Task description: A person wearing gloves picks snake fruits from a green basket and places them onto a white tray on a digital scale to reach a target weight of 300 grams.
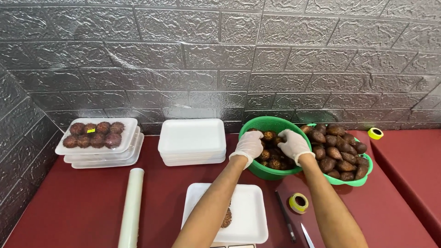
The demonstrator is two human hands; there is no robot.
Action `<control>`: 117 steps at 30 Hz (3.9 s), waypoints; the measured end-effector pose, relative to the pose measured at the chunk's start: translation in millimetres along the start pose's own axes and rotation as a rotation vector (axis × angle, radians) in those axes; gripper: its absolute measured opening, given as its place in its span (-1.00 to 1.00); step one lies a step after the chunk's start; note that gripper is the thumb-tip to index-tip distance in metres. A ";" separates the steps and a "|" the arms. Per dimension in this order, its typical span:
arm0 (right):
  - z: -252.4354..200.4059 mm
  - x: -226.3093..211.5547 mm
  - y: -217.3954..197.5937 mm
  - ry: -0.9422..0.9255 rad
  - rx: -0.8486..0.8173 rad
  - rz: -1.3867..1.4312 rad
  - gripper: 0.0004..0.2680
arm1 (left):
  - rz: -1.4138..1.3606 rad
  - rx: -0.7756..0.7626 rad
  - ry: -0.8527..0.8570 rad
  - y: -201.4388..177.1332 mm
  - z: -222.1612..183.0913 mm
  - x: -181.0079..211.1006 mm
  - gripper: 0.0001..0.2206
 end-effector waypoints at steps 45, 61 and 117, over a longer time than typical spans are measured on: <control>-190.5 -237.2 35.0 -0.399 -0.109 0.759 -0.64 | -0.417 -0.092 -0.158 -125.5 -236.1 -99.6 -0.49; -175.2 -227.4 90.4 -0.576 -0.176 0.241 -0.60 | -0.057 -0.061 -0.145 -112.3 -243.8 -133.0 -0.52; -170.5 -207.9 96.1 -0.550 -0.206 0.228 -0.68 | 0.181 0.030 -0.094 -82.9 -236.7 -144.1 -0.54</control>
Point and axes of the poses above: each hand's wrist, its own z-axis towards the middle knuckle, its own y-axis out of the palm, x = y × z, the point moved 8 cm from there along z, towards the middle knuckle, and after that the axes turned 13 degrees about -y, right-handed, at the moved point
